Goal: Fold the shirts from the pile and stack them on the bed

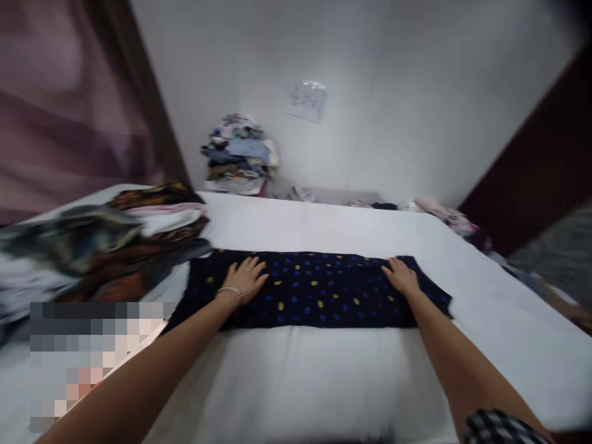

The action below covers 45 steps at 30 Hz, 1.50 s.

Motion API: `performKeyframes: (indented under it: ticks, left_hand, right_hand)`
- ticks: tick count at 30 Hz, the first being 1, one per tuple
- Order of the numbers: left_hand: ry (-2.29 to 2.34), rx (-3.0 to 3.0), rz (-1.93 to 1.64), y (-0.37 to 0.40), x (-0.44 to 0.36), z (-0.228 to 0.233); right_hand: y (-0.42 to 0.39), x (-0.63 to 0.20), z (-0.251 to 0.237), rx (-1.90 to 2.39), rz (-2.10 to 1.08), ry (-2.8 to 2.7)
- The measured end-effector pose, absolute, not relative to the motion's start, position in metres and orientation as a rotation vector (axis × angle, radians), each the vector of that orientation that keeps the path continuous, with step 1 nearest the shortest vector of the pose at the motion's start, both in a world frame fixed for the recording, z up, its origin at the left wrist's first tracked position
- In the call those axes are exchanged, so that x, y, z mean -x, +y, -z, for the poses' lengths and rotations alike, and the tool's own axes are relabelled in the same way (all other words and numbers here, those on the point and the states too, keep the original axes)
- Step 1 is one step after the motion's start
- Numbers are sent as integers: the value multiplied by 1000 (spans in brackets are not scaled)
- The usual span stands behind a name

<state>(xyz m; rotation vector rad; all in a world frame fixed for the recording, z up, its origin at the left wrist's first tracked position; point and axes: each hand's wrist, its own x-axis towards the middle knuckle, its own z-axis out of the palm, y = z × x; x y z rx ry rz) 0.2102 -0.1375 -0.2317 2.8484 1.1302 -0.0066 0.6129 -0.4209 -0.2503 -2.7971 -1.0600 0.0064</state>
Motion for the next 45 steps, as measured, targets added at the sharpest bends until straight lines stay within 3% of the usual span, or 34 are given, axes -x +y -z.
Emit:
performKeyframes:
  ticks: [6, 9, 14, 17, 23, 27, 31, 37, 45]
  left_hand:
    - [1069, -2761, -110, -143, -206, 237]
    - [1052, -2743, -149, -144, -203, 240]
    - [1022, -2733, -171, -143, -201, 240]
    - [1032, -2699, -193, -146, -200, 239]
    - [1231, -2603, -415, -166, -187, 225]
    - [1605, -2446, -622, -163, -162, 208]
    - [1891, -2212, -519, -153, -142, 207]
    - [1833, -2209, -430, -151, -143, 219]
    - [1929, -2025, -370, -121, -125, 197]
  right_hand:
    - [-406, -633, 266, 2778, 53, -1058]
    - [-380, -581, 256, 2557, 206, -1335]
    - [-340, -465, 259, 2341, 26, -1750]
    - [-334, -438, 272, 2353, 24, -1852]
    - [-338, -450, 285, 2348, 28, -1873]
    - [-337, -454, 287, 2328, 13, -1873]
    - [-337, -452, 288, 2299, 36, -1832]
    - [-337, -449, 284, 2299, -9, -1801]
    - [-336, -443, 278, 2274, -47, -1790]
